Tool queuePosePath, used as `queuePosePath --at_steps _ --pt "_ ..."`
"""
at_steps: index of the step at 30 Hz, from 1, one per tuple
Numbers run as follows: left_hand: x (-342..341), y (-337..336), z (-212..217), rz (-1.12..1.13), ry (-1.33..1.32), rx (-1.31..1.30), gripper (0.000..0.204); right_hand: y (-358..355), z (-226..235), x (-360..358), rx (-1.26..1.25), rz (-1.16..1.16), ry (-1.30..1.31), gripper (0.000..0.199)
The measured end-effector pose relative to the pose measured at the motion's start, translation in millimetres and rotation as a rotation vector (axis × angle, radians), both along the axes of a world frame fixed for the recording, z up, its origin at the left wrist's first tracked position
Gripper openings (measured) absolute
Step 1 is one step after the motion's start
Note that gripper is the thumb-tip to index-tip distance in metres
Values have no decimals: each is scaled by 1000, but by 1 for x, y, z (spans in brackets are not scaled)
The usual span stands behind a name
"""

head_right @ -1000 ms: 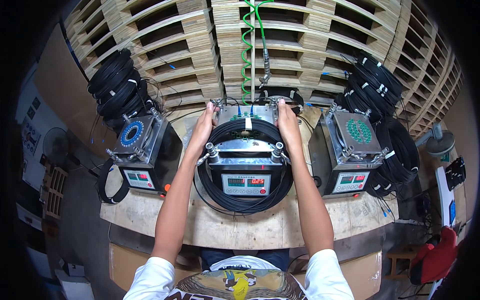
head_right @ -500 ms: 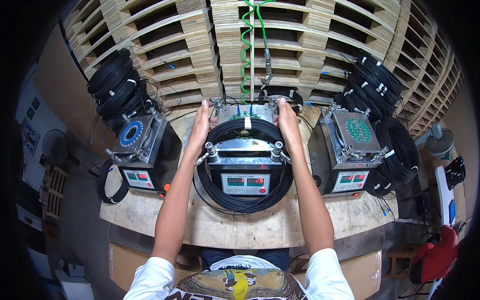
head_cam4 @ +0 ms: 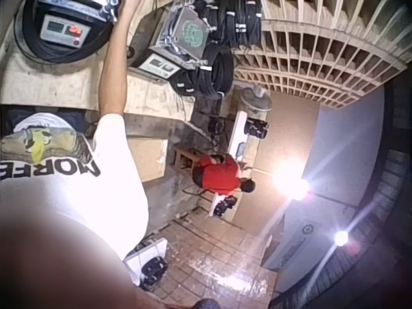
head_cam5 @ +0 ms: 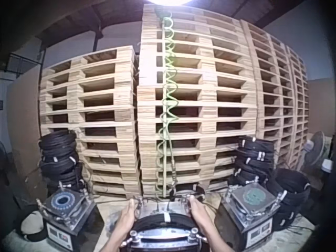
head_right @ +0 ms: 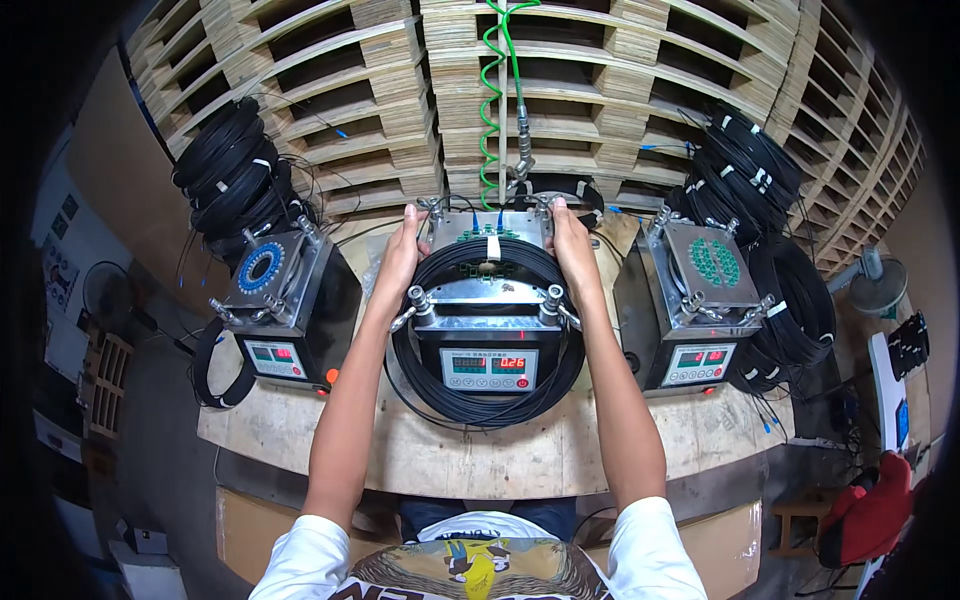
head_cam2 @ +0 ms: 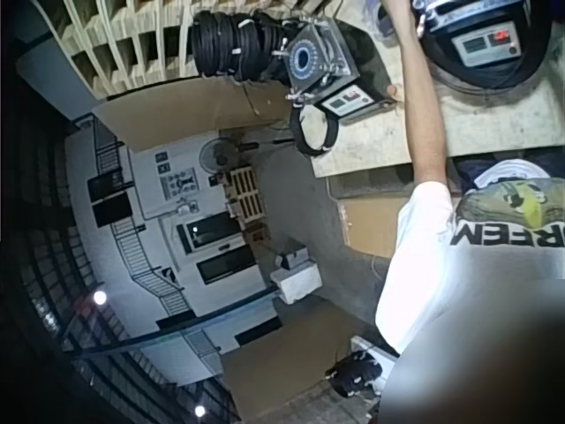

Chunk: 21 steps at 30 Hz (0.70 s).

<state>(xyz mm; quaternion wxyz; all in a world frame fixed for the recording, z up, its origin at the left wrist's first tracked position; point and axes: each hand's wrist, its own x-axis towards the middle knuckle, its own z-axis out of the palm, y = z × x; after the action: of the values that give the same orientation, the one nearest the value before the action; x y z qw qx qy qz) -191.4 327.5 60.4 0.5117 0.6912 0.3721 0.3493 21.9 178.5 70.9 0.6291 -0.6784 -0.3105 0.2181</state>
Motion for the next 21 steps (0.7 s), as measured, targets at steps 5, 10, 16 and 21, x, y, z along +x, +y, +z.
queuePosePath --at_steps 5,10,16,21 --pt "3 -3 0 -15 -7 70 78 0 0 -1 34 -9 -3 62" --pt "4 -5 3 -7 -7 48 79 -2 -4 4 28 -11 18 66" --pt "0 -1 1 -22 -39 -74 82 -1 -5 6 -18 11 33 72" --pt "0 -4 2 18 -105 -61 85 0 -7 8 9 32 126 79"
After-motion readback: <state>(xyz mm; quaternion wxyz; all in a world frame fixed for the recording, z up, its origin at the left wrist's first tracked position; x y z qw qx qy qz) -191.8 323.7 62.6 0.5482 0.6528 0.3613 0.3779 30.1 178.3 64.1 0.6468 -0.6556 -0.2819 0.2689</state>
